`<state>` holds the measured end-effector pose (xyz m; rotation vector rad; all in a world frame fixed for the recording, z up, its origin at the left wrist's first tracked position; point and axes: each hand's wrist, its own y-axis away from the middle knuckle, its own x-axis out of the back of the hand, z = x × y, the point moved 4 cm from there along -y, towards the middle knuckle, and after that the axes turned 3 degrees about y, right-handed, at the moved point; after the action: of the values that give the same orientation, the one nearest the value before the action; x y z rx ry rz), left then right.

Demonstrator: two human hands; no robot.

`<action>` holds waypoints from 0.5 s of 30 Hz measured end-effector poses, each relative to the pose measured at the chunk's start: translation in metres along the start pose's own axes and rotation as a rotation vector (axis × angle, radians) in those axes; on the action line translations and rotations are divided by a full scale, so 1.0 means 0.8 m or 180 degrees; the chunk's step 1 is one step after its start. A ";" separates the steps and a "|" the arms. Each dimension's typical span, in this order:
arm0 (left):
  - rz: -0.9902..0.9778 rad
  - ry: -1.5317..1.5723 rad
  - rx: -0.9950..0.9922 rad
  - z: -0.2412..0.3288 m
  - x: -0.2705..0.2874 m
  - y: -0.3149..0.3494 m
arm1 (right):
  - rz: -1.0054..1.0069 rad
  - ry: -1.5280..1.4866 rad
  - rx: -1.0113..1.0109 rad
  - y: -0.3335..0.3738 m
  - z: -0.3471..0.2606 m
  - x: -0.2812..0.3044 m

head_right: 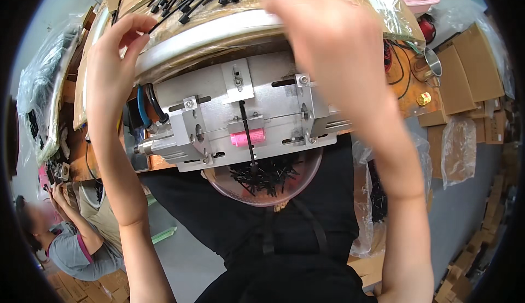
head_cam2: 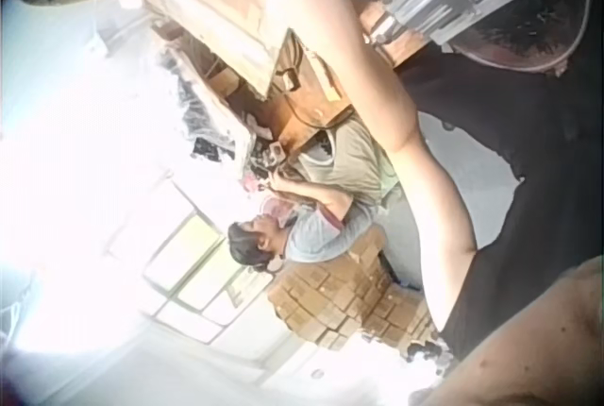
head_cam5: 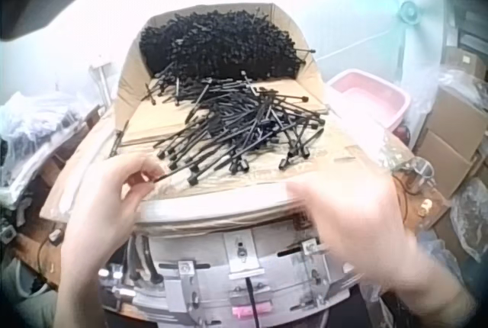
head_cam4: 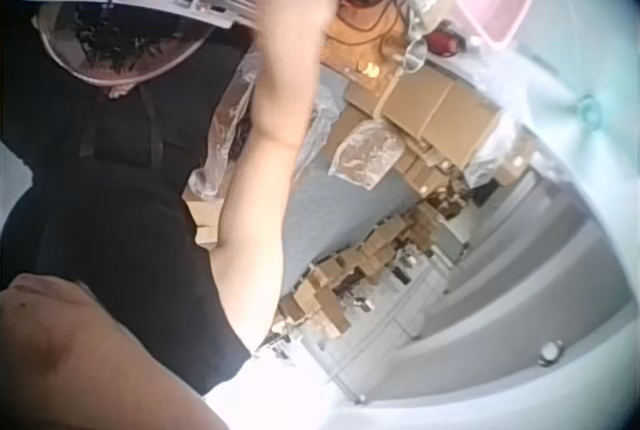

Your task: The person repeatedly picks up black cable-like objects from a pile on a wooden table and inserts them into a pink fixture on a metal jig. They then remove the processed items and place them into a clear plastic bowl below. The process is repeated continuously throughout the clip.

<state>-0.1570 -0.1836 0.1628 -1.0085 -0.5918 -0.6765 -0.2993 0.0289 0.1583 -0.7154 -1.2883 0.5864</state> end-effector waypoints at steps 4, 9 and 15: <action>-0.0215 -0.0004 0.0018 0.012 0.017 0.026 | -0.0422 0.0610 0.0618 -0.080 0.044 -0.039; 0.0182 -0.0171 0.0101 0.057 0.011 0.094 | -0.0620 0.0259 0.0505 -0.094 0.060 -0.058; -0.0593 -0.0187 -0.0033 0.137 -0.067 0.212 | -0.0023 -0.1802 -0.0928 -0.098 0.076 -0.005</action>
<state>-0.0810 -0.0099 0.0752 -0.9934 -0.7406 -0.8168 -0.3600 -0.0163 0.2222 -0.8133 -1.9290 0.6256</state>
